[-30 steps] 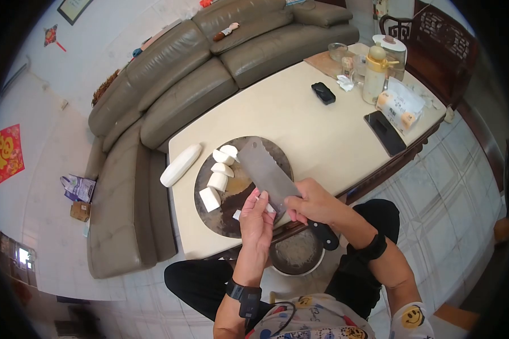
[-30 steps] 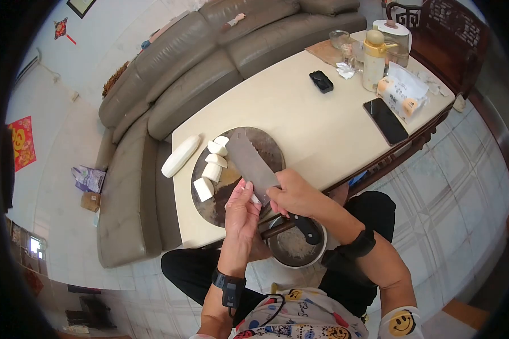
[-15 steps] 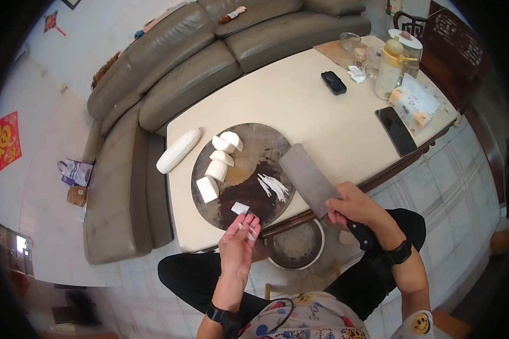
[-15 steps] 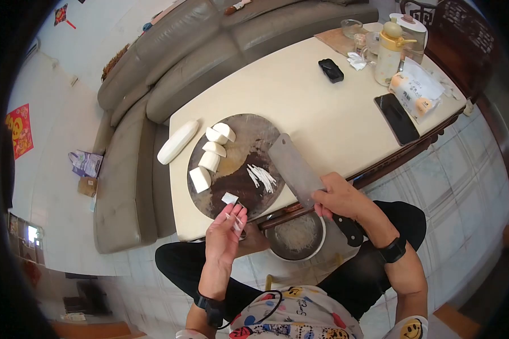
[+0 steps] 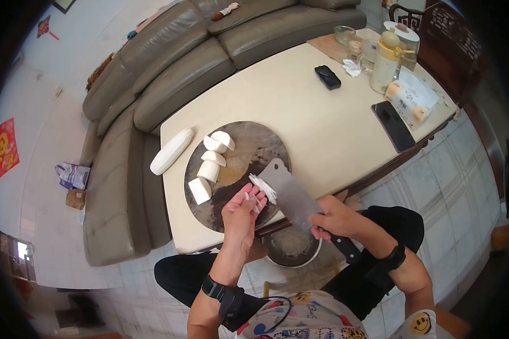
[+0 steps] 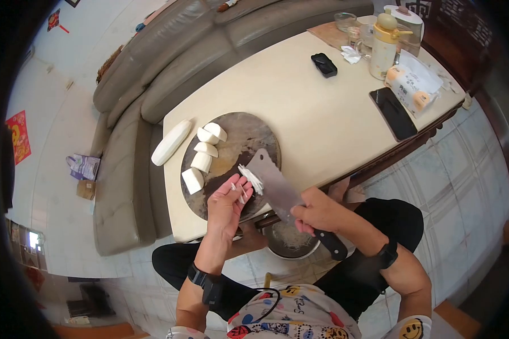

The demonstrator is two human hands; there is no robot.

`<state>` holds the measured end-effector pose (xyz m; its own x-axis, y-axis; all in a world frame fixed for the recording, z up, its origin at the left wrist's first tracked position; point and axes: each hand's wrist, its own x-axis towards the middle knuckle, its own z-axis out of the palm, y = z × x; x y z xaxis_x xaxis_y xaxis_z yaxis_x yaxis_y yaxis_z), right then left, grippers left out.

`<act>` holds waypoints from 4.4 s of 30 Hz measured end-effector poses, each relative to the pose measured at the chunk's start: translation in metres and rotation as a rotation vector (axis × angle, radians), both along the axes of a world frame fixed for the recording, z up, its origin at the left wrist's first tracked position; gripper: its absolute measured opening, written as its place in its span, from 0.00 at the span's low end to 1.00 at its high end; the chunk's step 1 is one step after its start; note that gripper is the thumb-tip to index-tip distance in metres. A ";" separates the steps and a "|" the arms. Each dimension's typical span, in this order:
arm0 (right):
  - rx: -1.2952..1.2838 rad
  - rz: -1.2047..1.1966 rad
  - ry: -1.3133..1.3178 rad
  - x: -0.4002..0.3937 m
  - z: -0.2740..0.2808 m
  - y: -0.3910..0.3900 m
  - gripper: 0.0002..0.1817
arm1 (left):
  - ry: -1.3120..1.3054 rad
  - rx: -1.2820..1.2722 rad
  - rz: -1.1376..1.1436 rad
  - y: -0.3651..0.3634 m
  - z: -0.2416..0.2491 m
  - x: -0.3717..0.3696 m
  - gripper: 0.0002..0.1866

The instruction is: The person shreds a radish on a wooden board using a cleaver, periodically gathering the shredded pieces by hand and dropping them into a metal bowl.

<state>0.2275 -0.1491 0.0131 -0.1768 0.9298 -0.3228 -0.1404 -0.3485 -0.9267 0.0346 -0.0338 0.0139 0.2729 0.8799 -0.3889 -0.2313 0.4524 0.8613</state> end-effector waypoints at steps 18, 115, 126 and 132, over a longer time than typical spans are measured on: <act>-0.026 -0.001 0.049 -0.029 -0.007 0.007 0.09 | 0.101 0.107 0.060 0.014 -0.008 -0.005 0.21; -0.492 -0.299 -0.079 -0.050 -0.193 -0.126 0.08 | 1.154 0.929 -0.522 0.020 0.019 0.000 0.20; -0.451 -0.295 -0.132 -0.050 -0.198 -0.127 0.08 | 1.152 0.916 -0.486 -0.016 0.026 -0.010 0.28; -0.429 -0.280 -0.096 -0.049 -0.197 -0.126 0.08 | 0.810 0.607 -0.671 -0.069 0.000 -0.031 0.20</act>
